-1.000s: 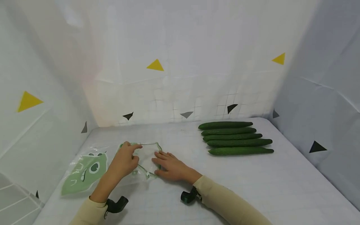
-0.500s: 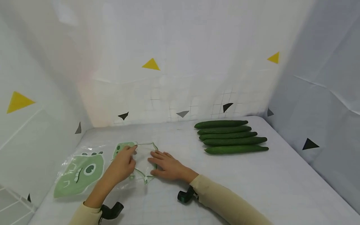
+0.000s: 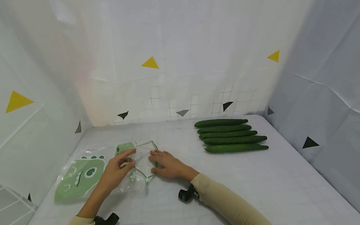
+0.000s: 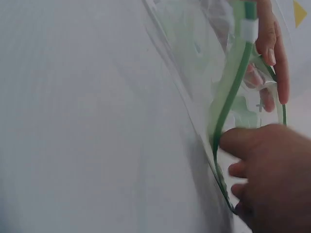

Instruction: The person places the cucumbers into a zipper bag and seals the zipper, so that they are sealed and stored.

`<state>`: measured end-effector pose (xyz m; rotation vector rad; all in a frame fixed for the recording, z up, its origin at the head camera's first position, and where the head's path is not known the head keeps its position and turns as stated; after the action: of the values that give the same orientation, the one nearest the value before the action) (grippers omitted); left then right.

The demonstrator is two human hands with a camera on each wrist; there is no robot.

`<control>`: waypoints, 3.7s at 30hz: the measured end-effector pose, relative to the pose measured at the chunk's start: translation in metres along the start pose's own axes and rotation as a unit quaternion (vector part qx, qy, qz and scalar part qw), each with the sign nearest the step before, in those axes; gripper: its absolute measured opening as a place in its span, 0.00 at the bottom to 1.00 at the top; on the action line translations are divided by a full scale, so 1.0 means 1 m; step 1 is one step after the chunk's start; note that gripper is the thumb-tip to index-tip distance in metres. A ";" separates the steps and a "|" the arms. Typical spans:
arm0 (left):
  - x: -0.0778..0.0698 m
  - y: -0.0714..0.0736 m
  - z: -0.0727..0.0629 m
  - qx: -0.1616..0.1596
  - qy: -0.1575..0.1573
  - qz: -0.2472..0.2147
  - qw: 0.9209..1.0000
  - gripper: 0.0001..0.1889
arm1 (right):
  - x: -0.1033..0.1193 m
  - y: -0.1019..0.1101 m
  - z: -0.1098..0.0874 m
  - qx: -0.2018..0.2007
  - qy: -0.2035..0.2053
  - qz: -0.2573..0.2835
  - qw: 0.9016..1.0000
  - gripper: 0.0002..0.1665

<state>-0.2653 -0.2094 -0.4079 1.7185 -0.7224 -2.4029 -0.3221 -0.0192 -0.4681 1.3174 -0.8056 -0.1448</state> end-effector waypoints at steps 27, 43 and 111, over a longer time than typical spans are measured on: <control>-0.001 0.003 -0.002 -0.011 0.011 -0.019 1.000 0.27 | -0.107 0.144 -0.210 -0.187 -0.143 -0.053 0.971 0.31; 0.000 0.004 -0.003 -0.016 0.012 -0.015 1.000 0.27 | -0.168 0.170 -0.295 -0.184 -0.272 -0.050 0.943 0.32; 0.004 0.001 -0.002 -0.008 0.018 -0.021 1.000 0.27 | -0.190 0.153 -0.300 -0.183 -0.171 -0.047 0.967 0.24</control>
<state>-0.2648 -0.2123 -0.4112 1.7830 -0.6669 -2.3916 -0.3326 0.3648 -0.4232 0.9904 -0.9548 -0.5821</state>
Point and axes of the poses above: each hand's wrist, its own z-axis towards the middle knuckle, its own y-axis out of the back of the hand, x = y × z, the point moved 7 cm from there along z, towards the middle knuckle, and after that the axes turned 8 degrees about x, right-handed, at the moved point
